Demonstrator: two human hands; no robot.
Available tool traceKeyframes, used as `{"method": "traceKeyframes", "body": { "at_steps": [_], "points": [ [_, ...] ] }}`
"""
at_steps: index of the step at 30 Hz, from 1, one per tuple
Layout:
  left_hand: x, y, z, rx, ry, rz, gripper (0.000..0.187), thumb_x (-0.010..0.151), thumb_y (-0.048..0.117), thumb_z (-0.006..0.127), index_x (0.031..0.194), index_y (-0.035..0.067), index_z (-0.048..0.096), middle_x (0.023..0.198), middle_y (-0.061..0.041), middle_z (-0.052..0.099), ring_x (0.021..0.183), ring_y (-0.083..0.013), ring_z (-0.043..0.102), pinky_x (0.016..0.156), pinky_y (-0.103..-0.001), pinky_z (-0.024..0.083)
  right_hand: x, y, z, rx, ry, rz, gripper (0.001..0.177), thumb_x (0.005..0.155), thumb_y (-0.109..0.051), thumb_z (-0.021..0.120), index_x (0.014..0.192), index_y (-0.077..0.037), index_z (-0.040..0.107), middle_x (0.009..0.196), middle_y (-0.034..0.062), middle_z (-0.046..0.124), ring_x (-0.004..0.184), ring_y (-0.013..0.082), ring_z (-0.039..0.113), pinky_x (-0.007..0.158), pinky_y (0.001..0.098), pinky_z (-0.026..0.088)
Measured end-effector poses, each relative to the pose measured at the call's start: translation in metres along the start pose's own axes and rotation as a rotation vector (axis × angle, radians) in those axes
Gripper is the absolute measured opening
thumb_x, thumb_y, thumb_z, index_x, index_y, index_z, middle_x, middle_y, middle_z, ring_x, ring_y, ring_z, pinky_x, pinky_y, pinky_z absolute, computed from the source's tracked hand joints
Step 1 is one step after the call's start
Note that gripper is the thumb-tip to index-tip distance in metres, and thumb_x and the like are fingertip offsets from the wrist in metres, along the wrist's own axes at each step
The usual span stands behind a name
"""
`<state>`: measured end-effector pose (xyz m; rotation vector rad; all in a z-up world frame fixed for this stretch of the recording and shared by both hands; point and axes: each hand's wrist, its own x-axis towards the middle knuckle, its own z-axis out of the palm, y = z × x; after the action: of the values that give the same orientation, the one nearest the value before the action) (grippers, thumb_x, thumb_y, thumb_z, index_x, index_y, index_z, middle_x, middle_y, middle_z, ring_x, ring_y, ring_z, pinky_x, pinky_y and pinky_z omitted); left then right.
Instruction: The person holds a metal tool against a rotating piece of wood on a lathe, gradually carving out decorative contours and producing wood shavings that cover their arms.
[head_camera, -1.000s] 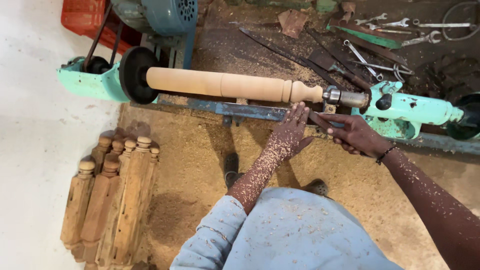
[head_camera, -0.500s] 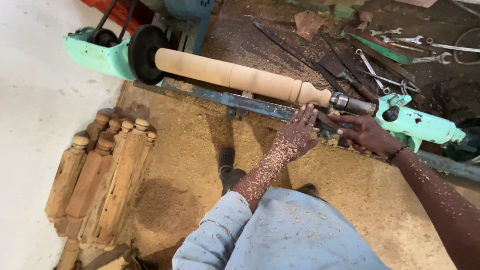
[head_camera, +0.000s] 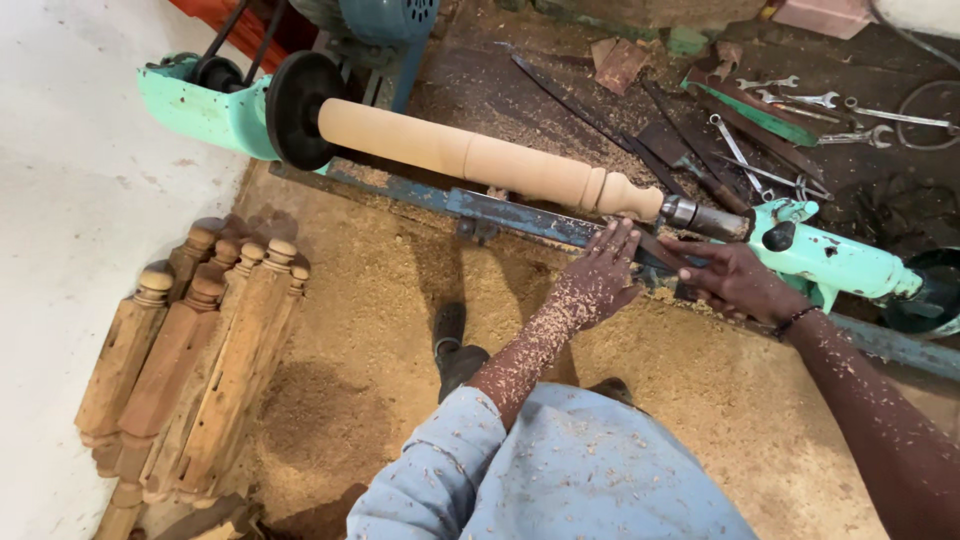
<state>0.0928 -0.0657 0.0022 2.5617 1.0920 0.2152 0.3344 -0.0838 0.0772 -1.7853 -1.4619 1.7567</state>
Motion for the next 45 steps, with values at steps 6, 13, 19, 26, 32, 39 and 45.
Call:
{"method": "traceKeyframes", "body": {
  "at_steps": [6, 13, 19, 26, 32, 39, 45],
  "points": [
    [-0.004, -0.006, -0.002, -0.034, -0.054, -0.001, 0.088, 0.099, 0.047, 0.057, 0.159, -0.005, 0.018, 0.169, -0.025, 0.015, 0.158, -0.0365, 0.014, 0.13, -0.044, 0.016, -0.003, 0.001, 0.011, 0.027, 0.04, -0.032, 0.058, 0.095, -0.021, 0.064, 0.151, -0.028, 0.054, 0.056, -0.0015, 0.053, 0.041, 0.0058, 0.038, 0.037, 0.0267, 0.034],
    [0.002, -0.007, -0.008, -0.006, -0.096, 0.013, 0.089, 0.101, 0.048, 0.055, 0.159, -0.006, 0.014, 0.168, -0.026, 0.011, 0.157, -0.037, 0.01, 0.129, -0.045, 0.014, 0.002, 0.001, 0.01, -0.067, 0.063, -0.044, 0.058, 0.094, -0.026, 0.064, 0.15, -0.028, 0.052, 0.057, 0.0019, 0.062, 0.04, 0.0085, 0.044, 0.037, 0.0294, 0.04],
    [0.001, -0.007, -0.007, -0.015, -0.046, 0.031, 0.09, 0.099, 0.049, 0.053, 0.16, -0.005, 0.015, 0.169, -0.025, 0.012, 0.158, -0.0352, 0.011, 0.129, -0.044, 0.014, 0.0, -0.008, 0.008, -0.128, 0.083, 0.024, 0.052, 0.097, -0.032, 0.061, 0.148, -0.028, 0.056, 0.064, 0.0017, 0.065, 0.043, 0.0097, 0.047, 0.039, 0.0286, 0.043],
    [0.0, -0.011, 0.004, -0.057, -0.066, 0.055, 0.084, 0.104, 0.049, 0.052, 0.158, -0.006, 0.019, 0.168, -0.026, 0.014, 0.157, -0.0375, 0.012, 0.128, -0.048, 0.014, -0.017, -0.016, 0.02, -0.064, 0.091, 0.049, 0.057, 0.095, -0.033, 0.064, 0.151, -0.031, 0.053, 0.059, 0.0024, 0.056, 0.043, 0.0113, 0.043, 0.038, 0.029, 0.039],
    [-0.014, -0.03, 0.005, -0.076, -0.005, 0.099, 0.085, 0.101, 0.049, 0.056, 0.158, -0.004, 0.023, 0.168, -0.024, 0.018, 0.158, -0.0365, 0.017, 0.129, -0.047, 0.017, -0.022, -0.023, 0.067, 0.008, 0.226, 0.108, 0.054, 0.096, -0.028, 0.059, 0.149, -0.036, 0.052, 0.066, -0.0029, 0.061, 0.044, 0.009, 0.047, 0.039, 0.0282, 0.046],
    [-0.015, -0.045, -0.001, -0.092, -0.004, 0.17, 0.087, 0.099, 0.048, 0.059, 0.158, -0.005, 0.023, 0.167, -0.024, 0.021, 0.157, -0.0353, 0.018, 0.129, -0.045, 0.019, -0.03, -0.044, 0.097, 0.082, 0.344, 0.112, 0.054, 0.1, -0.023, 0.062, 0.151, -0.032, 0.051, 0.062, 0.0013, 0.054, 0.044, 0.0098, 0.044, 0.038, 0.03, 0.04],
    [-0.012, -0.051, -0.011, -0.105, -0.038, 0.21, 0.087, 0.099, 0.043, 0.062, 0.158, -0.005, 0.022, 0.168, -0.023, 0.02, 0.158, -0.0349, 0.018, 0.13, -0.044, 0.019, -0.027, -0.047, 0.1, 0.121, 0.36, 0.115, 0.056, 0.098, -0.019, 0.061, 0.152, -0.03, 0.053, 0.062, 0.0008, 0.055, 0.044, 0.0091, 0.042, 0.037, 0.0297, 0.037]
  ]
}}
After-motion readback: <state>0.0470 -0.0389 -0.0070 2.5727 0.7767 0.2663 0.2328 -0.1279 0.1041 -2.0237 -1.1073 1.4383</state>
